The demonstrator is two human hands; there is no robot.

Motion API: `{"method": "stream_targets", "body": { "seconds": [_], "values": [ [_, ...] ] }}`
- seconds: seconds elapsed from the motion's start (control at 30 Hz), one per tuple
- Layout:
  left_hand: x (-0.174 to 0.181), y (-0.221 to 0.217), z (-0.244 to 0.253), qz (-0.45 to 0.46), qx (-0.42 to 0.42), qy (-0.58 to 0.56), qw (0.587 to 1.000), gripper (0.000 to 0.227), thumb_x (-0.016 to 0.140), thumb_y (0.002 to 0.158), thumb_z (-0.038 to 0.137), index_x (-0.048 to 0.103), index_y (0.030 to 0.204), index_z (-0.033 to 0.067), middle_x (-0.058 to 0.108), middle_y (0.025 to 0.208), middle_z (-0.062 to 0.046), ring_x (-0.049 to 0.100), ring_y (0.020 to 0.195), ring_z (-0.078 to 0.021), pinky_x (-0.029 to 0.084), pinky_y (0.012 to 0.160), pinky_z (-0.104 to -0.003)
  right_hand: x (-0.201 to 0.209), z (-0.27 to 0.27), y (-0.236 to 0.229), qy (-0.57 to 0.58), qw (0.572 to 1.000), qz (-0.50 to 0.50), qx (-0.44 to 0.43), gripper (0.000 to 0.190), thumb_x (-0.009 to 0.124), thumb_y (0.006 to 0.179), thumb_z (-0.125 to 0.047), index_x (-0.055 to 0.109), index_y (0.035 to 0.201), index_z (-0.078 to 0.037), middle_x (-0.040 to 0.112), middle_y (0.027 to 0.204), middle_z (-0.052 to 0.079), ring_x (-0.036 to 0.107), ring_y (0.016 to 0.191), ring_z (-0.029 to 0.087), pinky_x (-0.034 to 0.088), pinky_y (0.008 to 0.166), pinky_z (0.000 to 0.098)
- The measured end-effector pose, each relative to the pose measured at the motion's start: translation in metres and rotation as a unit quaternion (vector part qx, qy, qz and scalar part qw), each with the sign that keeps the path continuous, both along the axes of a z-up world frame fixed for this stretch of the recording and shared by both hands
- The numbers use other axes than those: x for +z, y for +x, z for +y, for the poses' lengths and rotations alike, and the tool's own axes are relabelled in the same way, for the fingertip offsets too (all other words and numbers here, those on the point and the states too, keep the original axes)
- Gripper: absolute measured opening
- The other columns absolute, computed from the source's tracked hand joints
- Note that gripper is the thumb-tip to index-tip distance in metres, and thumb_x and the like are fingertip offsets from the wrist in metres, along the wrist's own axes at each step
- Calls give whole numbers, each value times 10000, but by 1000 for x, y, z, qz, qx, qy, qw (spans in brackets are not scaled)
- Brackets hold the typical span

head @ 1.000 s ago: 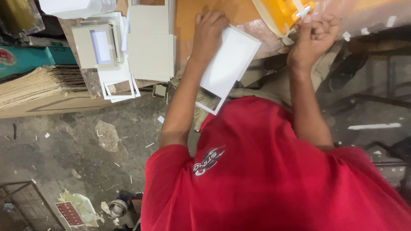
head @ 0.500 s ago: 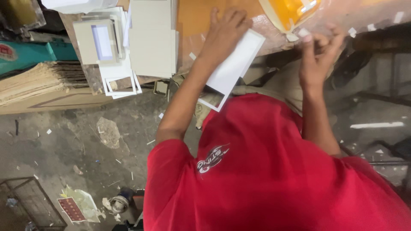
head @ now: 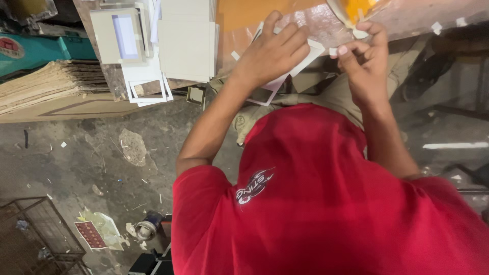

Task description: The person assembles white photo frames by hand, placing a clear insert into each frame and securing it with tape from a yellow dispenser. The person handles multiple frames one at a time, aligning parts and pressing them together before moving to the next unit.

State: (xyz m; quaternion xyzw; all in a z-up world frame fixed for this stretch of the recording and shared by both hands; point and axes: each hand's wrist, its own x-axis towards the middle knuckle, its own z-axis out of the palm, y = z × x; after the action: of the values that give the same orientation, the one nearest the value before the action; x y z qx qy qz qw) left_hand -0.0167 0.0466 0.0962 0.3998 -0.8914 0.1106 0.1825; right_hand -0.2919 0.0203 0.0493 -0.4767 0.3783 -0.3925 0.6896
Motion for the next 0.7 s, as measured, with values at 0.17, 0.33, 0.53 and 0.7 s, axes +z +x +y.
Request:
{"method": "stream_targets", "body": {
  "seconds": [0.17,0.33,0.53,0.7],
  "values": [
    [19,-14,12,0,4,-39,999,80,599,971,156,605,1007,84,614,1264,-106,585,1161,-236,332,1087,-542,7,9,1,-72,996,47,7,422,677,1203,9,321,1421,-54,733,1013,97,633,879,88,464,803,185],
    [25,-21,20,-16,8,-53,998,110,600,976,173,619,1030,80,617,1281,-115,581,1183,-248,334,1080,-518,14,14,3,-111,991,68,5,418,658,1194,64,316,1407,-44,733,1030,108,654,928,102,482,847,195],
    [28,-24,25,-42,-2,-85,995,104,593,985,175,615,1011,77,629,1225,-111,577,1177,-250,333,1063,-496,43,21,6,-163,966,199,11,387,728,1196,18,377,1353,-19,728,968,90,638,859,86,461,743,201],
    [27,-26,30,-62,3,-111,992,91,567,1006,162,616,1014,86,632,1227,-106,579,1195,-242,243,1129,-533,69,19,12,-221,922,317,34,396,779,1116,-15,423,1289,12,728,843,114,658,701,130,481,669,258]
  ]
}}
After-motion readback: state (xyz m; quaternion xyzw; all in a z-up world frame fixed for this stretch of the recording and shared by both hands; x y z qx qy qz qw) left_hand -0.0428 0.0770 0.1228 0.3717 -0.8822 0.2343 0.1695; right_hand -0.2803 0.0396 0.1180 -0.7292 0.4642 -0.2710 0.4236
